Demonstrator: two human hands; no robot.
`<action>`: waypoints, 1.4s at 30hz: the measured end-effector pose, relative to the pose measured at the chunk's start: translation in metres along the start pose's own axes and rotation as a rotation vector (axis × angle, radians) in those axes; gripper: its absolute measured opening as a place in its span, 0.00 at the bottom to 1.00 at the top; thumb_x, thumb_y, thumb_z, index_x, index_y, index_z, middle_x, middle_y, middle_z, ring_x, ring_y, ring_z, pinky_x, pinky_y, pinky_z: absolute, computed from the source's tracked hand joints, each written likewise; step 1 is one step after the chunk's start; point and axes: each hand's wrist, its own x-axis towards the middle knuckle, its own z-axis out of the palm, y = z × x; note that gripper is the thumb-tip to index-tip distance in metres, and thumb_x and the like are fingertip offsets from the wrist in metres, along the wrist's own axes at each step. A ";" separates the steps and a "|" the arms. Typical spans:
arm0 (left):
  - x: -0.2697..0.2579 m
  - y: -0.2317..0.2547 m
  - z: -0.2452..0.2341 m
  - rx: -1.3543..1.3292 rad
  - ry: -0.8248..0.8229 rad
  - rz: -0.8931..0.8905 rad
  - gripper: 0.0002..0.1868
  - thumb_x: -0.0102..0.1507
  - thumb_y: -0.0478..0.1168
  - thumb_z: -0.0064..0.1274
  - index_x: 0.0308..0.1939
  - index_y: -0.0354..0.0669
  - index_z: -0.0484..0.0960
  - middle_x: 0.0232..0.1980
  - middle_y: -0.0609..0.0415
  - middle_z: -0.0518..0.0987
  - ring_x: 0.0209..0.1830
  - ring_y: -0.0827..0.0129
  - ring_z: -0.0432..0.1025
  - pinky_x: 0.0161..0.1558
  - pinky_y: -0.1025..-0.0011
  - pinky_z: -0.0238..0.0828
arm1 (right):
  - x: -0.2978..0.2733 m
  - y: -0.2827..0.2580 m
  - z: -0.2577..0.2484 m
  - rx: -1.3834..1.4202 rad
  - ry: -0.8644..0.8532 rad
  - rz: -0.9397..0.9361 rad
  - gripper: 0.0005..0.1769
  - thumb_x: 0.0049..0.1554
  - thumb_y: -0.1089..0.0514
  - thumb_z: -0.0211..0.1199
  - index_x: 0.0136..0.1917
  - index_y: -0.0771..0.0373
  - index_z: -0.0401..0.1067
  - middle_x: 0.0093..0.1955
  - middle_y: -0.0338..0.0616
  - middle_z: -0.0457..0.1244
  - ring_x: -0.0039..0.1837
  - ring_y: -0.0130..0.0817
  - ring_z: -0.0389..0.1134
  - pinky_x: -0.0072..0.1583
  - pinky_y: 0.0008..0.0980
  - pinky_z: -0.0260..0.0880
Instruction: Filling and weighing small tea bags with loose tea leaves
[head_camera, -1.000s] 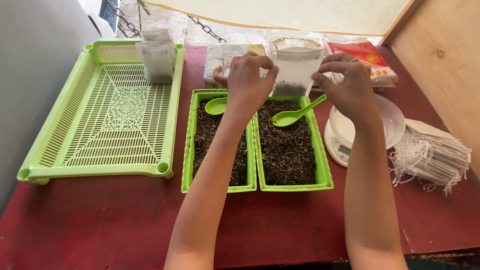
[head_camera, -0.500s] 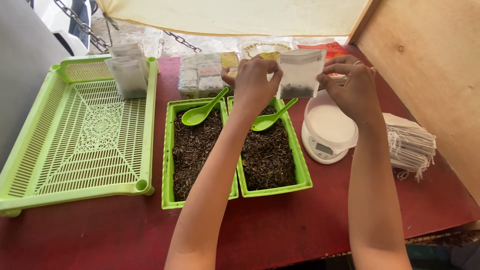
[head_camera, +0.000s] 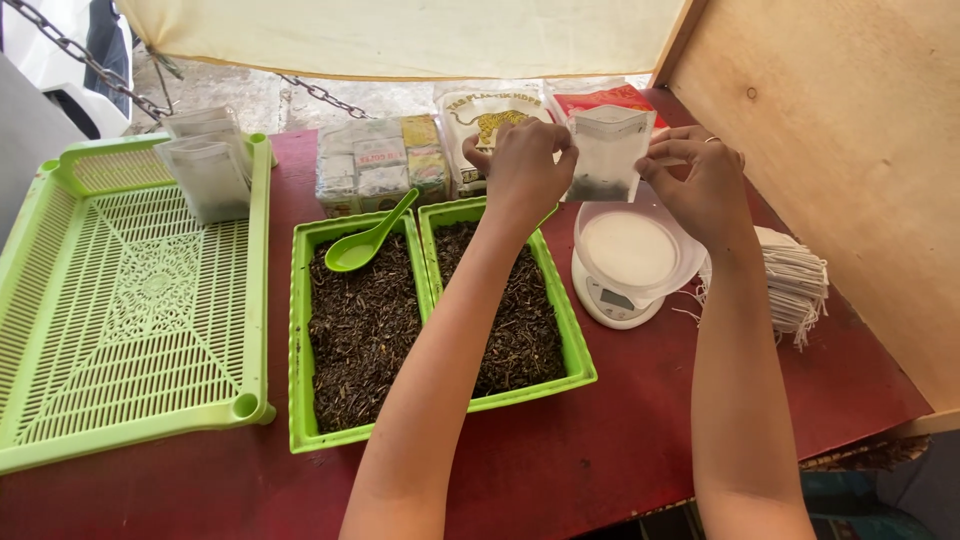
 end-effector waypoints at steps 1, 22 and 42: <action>0.000 0.003 0.000 -0.002 -0.003 0.002 0.07 0.59 0.49 0.53 0.29 0.58 0.85 0.35 0.61 0.77 0.49 0.53 0.72 0.42 0.42 0.67 | 0.000 0.003 -0.001 -0.002 0.002 0.003 0.04 0.63 0.47 0.67 0.49 0.43 0.80 0.58 0.33 0.67 0.60 0.48 0.68 0.69 0.62 0.53; 0.030 0.001 0.089 0.106 -0.111 -0.046 0.10 0.59 0.47 0.48 0.34 0.58 0.86 0.38 0.56 0.81 0.53 0.55 0.72 0.65 0.30 0.39 | 0.001 0.040 -0.010 0.028 -0.080 0.240 0.09 0.59 0.45 0.68 0.49 0.47 0.81 0.61 0.32 0.68 0.65 0.47 0.68 0.64 0.53 0.66; 0.040 -0.022 0.154 0.275 -0.173 -0.060 0.12 0.60 0.47 0.47 0.34 0.57 0.88 0.36 0.53 0.80 0.49 0.56 0.73 0.64 0.29 0.33 | 0.005 0.058 0.008 -0.108 -0.249 0.378 0.13 0.55 0.44 0.65 0.51 0.46 0.81 0.63 0.34 0.68 0.70 0.51 0.65 0.69 0.90 0.34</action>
